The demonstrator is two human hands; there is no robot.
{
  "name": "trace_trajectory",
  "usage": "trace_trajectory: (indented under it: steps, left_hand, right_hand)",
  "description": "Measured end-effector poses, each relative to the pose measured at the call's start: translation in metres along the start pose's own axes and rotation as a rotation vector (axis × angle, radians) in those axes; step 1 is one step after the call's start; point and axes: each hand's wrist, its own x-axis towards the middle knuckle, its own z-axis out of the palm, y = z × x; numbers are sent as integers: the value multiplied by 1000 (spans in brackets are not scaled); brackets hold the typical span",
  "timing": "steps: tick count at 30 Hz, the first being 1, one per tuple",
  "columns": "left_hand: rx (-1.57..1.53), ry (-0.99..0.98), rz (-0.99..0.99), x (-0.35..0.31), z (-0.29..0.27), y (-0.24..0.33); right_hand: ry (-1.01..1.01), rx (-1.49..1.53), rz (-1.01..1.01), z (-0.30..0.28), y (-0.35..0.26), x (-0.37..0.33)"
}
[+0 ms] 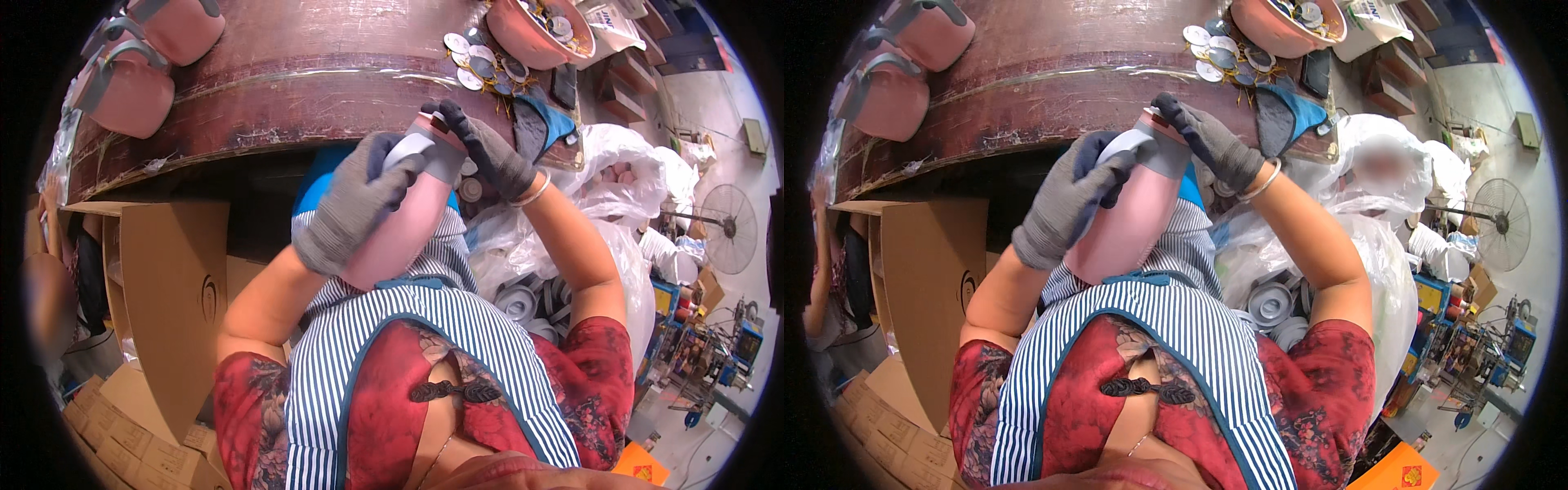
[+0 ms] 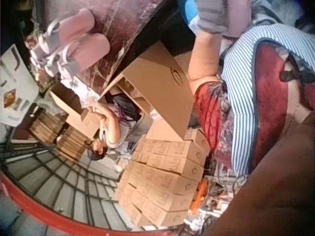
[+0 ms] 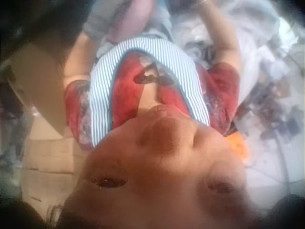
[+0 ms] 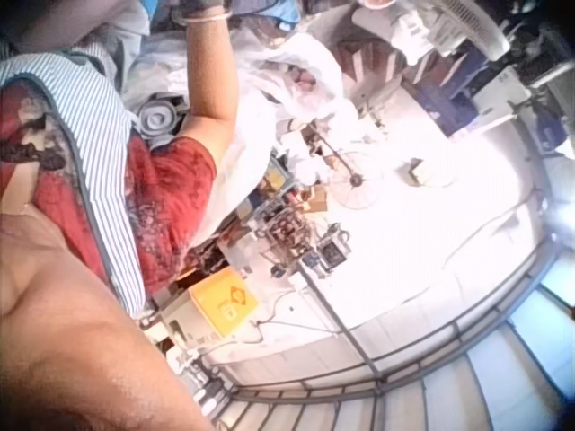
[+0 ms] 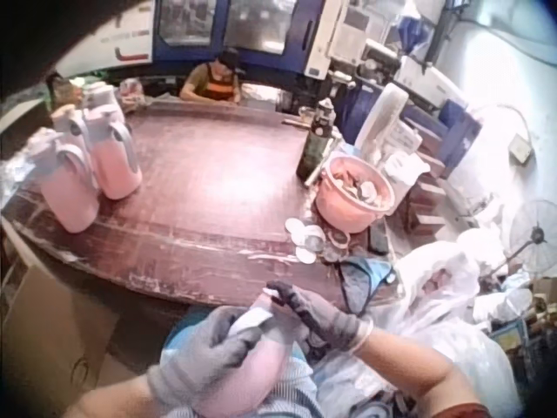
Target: The person assembles pink kettles by attaching lids and inserting small yellow tags into the spouts. They handle each kettle one at a time, rotate it to inspect the fit, and place it on the table. Another person is visible in the background working with boxes.
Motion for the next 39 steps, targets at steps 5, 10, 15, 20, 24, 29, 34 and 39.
trace_trajectory:
  steps: [5, 10, 15, 20, 24, 29, 34, 39]
  left_hand:
    - [-306, 167, -125, -7, -29, 11]
    - [-433, 88, -159, -10, -30, 0]
    - [-425, 34, -100, -13, -60, 6]
    - [357, 41, 154, -3, -71, -23]
    - [380, -14, 146, 9, -75, -31]
    - [325, -46, 153, 16, -72, -36]
    - [301, -67, 187, 17, -62, -35]
    - [-685, -138, -88, -1, -86, -28]
  right_hand:
    - [491, -919, -119, -39, 3, 78]
    - [563, -1396, 13, -75, 52, 134]
    - [690, -891, -324, -78, 22, 109]
    - [230, 4, 120, -1, -58, 6]
    - [197, 13, 318, 51, -77, -34]
    - [270, -348, 8, 72, -65, -38]
    - [253, -331, -97, 71, -59, -35]
    - [326, 475, 340, 58, -63, -48]
